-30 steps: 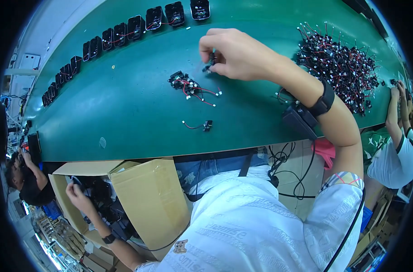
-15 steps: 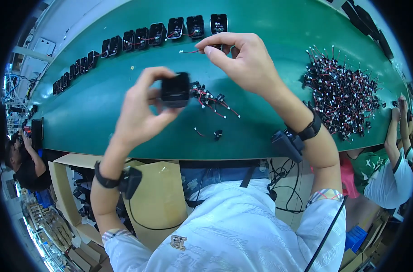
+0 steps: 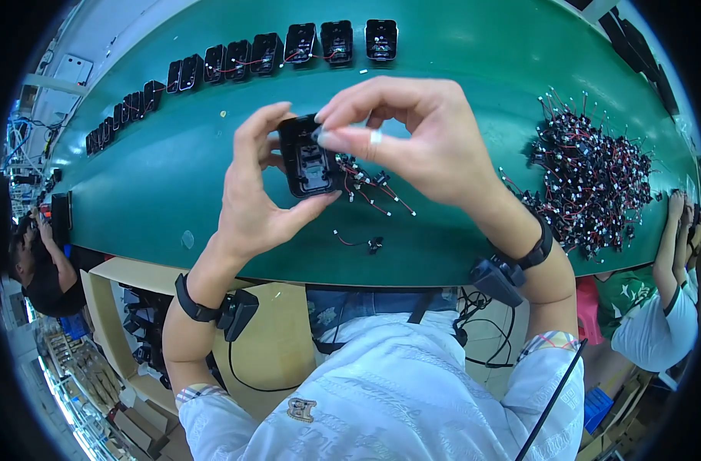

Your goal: The person assembles electronic devices by hand, picking up a black plastic housing and a circuit board with wires, fitting the board into the housing, and snapping a plastic cover onto it. The person then places the assembled unit onto the workbench and repeats the process.

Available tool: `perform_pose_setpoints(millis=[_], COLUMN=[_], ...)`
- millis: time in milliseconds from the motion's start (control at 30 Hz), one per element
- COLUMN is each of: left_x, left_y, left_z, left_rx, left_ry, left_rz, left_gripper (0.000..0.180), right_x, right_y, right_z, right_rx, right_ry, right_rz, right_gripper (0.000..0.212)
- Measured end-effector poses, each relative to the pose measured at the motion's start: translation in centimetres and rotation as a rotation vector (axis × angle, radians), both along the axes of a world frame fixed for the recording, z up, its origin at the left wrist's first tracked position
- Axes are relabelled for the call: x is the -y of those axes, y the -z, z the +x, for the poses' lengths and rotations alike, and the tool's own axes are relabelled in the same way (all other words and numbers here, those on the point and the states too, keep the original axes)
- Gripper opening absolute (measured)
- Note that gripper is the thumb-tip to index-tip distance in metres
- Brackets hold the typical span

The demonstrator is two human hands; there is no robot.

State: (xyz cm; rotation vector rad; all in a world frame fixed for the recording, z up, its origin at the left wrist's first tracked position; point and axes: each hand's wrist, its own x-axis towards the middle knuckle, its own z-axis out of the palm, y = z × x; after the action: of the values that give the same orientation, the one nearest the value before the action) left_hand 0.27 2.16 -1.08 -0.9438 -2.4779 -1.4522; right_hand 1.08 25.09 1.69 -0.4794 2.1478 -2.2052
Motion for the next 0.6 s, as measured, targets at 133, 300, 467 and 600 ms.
perform_pose_setpoints(millis=[133, 300, 467, 600], left_x=[0.3, 0.7, 0.7, 0.9], left_y=[-0.3, -0.4, -0.4, -0.9], left_z=[-0.5, -0.9, -1.0, -0.9], left_rx=[-0.022, -0.061, -0.146, -0.216], left_ry=[-0.038, -0.043, -0.036, -0.022], left_rz=[-0.013, -0.075, -0.077, -0.112], left_gripper=[0.089, 0.091, 0.089, 0.089], right_x=[0.7, 1.4, 2.2, 2.9], right_y=[0.6, 1.0, 1.7, 1.9], right_z=[0.6, 0.7, 0.7, 0.7], right_rx=[-0.112, -0.443, -0.640, -0.698], right_ry=[0.017, 0.065, 0.111, 0.154], right_rz=[0.107, 0.348, 0.497, 0.536], right_gripper=[0.014, 0.019, 0.020, 0.021])
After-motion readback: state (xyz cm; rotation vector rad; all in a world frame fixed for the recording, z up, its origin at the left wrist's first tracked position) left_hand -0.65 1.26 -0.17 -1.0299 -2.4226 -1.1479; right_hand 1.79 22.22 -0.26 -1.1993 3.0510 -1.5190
